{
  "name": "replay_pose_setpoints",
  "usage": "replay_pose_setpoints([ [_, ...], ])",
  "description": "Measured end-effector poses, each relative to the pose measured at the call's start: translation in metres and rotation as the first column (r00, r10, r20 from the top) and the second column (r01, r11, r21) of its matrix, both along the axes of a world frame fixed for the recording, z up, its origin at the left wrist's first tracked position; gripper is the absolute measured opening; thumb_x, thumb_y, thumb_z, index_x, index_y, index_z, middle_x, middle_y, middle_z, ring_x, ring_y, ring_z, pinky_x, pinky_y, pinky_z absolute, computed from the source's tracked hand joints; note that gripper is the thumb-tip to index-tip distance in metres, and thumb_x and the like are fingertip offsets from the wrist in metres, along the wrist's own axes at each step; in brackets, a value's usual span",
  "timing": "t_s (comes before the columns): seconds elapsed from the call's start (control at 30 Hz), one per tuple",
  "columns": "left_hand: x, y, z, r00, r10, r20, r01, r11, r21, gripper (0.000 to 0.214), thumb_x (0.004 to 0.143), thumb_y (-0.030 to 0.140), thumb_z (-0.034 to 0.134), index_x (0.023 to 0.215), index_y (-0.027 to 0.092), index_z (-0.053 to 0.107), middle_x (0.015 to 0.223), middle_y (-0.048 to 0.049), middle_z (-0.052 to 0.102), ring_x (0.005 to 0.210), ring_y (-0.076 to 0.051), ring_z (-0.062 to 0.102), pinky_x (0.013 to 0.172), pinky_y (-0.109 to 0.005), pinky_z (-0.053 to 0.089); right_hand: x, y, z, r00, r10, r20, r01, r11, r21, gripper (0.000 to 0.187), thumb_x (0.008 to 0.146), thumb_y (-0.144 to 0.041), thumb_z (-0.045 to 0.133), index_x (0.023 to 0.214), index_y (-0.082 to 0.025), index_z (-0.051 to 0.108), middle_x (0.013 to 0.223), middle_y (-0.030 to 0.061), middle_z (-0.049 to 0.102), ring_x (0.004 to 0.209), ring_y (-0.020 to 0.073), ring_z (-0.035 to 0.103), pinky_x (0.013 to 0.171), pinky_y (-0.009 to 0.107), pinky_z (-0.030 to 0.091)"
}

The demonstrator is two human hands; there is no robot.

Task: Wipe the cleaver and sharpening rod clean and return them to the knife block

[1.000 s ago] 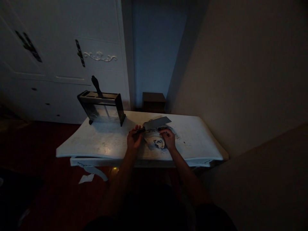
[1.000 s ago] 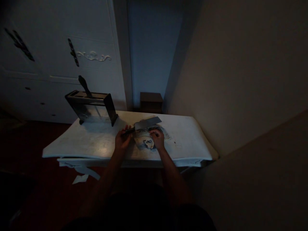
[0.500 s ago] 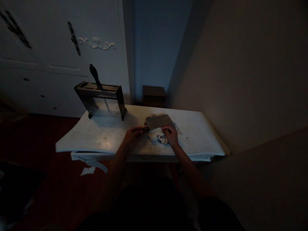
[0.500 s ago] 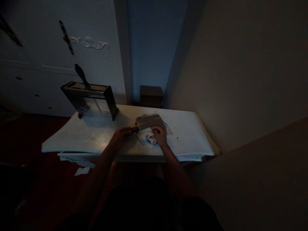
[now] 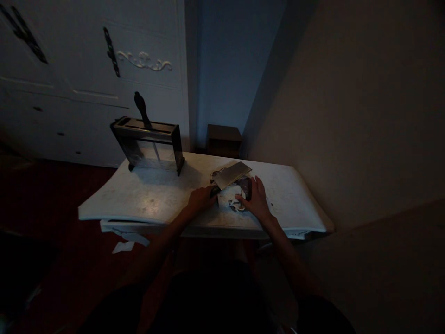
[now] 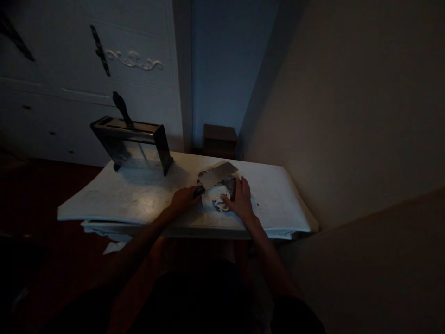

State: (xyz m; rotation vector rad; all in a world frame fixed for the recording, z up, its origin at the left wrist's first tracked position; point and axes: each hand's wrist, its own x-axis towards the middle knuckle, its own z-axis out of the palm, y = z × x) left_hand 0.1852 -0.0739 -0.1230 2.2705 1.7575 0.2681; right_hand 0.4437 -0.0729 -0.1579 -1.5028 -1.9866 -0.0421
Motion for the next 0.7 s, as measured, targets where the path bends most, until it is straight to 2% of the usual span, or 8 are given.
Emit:
replay_pose_setpoints([
  [0.07,0.001,0.002,-0.007,0.999,0.040,0.034,-0.040,0.999,0.015,0.044,0.094,0.040,0.051,0.131,0.017,0.058,0.109,-0.0155,0.072,0.100,-0.030,0.069,0.079,-0.035,0.047,0.000,0.006,0.007,0.995,-0.013,0.104,0.021,0.997,-0.079,0.101,0.082,-0.067,0.063,0.150,-0.001,0.028,0.155,0.0302,0.028,0.146,0.0400,0.023,0.117,0.061,0.020],
  [0.2,0.000,0.007,-0.017,0.979,0.114,0.171,-0.119,0.993,0.023,0.036,0.094,0.039,0.052,0.116,0.014,0.064,0.101,-0.0149,0.072,0.094,-0.028,0.069,0.075,-0.032,0.044,-0.016,0.023,0.026,0.937,0.169,0.305,-0.114,0.975,-0.190,0.092,0.085,-0.062,0.064,0.152,-0.008,0.031,0.152,0.0260,0.038,0.145,0.0373,0.029,0.118,0.061,0.016],
  [0.3,-0.004,0.010,-0.021,0.902,0.151,0.404,-0.166,0.986,0.002,0.033,0.091,0.044,0.056,0.096,0.014,0.067,0.087,-0.0098,0.071,0.080,-0.022,0.066,0.067,-0.028,0.040,-0.034,0.038,0.037,0.888,0.271,0.372,-0.183,0.949,-0.256,0.100,0.080,-0.063,0.068,0.155,-0.011,0.026,0.157,0.0231,0.031,0.147,0.0379,0.025,0.118,0.059,0.018],
  [0.4,-0.009,0.013,-0.025,0.696,0.156,0.701,-0.159,0.985,-0.061,0.035,0.084,0.048,0.060,0.075,0.015,0.063,0.068,-0.0027,0.062,0.065,-0.015,0.057,0.058,-0.024,0.036,-0.045,0.053,0.045,0.873,0.319,0.369,-0.179,0.913,-0.367,0.101,0.078,-0.062,0.071,0.155,-0.011,0.029,0.156,0.0218,0.034,0.144,0.0361,0.033,0.116,0.049,0.028],
  [0.5,-0.011,0.015,-0.027,0.457,0.206,0.865,-0.111,0.979,-0.174,0.035,0.075,0.048,0.065,0.066,0.016,0.055,0.055,0.0029,0.049,0.051,-0.010,0.045,0.049,-0.022,0.031,-0.052,0.060,0.053,0.881,0.298,0.367,-0.121,0.893,-0.433,0.087,0.079,-0.052,0.071,0.151,-0.014,0.039,0.147,0.0198,0.048,0.132,0.0338,0.049,0.107,0.041,0.041],
  [0.6,-0.009,0.014,-0.025,0.193,0.347,0.918,0.042,0.932,-0.361,0.039,0.071,0.049,0.069,0.064,0.019,0.044,0.045,0.0086,0.035,0.037,-0.006,0.030,0.038,-0.020,0.021,-0.054,0.059,0.055,0.904,0.218,0.367,-0.049,0.907,-0.417,0.076,0.080,-0.044,0.069,0.145,-0.012,0.047,0.132,0.0202,0.060,0.120,0.0348,0.058,0.098,0.042,0.048],
  [0.67,-0.009,0.013,-0.022,0.012,0.449,0.893,0.200,0.874,-0.442,0.042,0.070,0.045,0.071,0.063,0.021,0.037,0.042,0.0111,0.029,0.032,-0.005,0.023,0.034,-0.020,0.015,-0.051,0.056,0.051,0.941,0.168,0.295,-0.041,0.918,-0.394,0.068,0.081,-0.038,0.065,0.141,-0.010,0.050,0.129,0.0200,0.062,0.116,0.0336,0.060,0.096,0.041,0.049],
  [0.7,-0.010,0.012,-0.021,-0.054,0.490,0.870,0.277,0.844,-0.459,0.042,0.070,0.043,0.070,0.063,0.022,0.035,0.041,0.0117,0.027,0.030,-0.004,0.021,0.032,-0.019,0.013,-0.047,0.055,0.047,0.962,0.142,0.233,-0.046,0.926,-0.376,0.065,0.082,-0.035,0.062,0.141,-0.010,0.050,0.129,0.0190,0.062,0.116,0.0322,0.060,0.097,0.041,0.049],
])
